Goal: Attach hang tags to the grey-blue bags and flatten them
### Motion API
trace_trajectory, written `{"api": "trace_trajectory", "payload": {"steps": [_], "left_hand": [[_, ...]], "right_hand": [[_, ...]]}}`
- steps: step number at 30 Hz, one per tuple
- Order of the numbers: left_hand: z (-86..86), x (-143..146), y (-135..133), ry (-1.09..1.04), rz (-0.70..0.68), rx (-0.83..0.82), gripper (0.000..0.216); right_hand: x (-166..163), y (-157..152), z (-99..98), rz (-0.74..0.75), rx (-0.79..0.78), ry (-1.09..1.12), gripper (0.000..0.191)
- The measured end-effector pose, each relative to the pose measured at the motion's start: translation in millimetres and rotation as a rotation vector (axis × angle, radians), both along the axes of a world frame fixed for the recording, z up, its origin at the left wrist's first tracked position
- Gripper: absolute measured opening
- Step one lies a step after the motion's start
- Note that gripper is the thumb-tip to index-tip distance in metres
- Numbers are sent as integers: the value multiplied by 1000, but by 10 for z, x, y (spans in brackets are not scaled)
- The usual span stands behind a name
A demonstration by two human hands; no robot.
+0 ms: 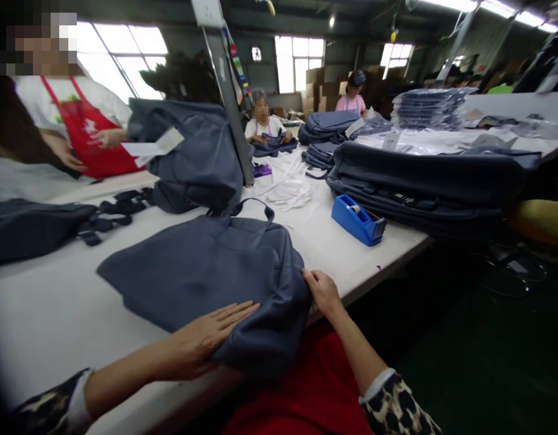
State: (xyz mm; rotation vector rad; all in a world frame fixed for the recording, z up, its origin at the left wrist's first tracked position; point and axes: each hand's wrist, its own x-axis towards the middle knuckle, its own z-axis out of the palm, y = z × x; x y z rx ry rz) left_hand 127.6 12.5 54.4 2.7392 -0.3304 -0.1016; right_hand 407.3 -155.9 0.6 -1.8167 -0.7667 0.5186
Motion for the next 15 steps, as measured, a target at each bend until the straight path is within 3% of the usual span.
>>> {"api": "trace_trajectory", "payload": {"steps": [4, 8, 11, 15], "left_hand": [[-326, -398, -67, -121, 327, 91, 68], [-545, -462, -209, -234, 489, 136, 62], [-448, -345, -366, -297, 572, 135, 62], [-227, -216, -579, -427, 663, 146, 78]], "right_hand": [[-133, -63, -55, -25, 33, -13, 52], [-115, -102, -71, 27, 44, 8, 55], [-92, -188, -35, 103, 39, 26, 52], [-110, -317, 9, 183, 77, 28, 48]]}}
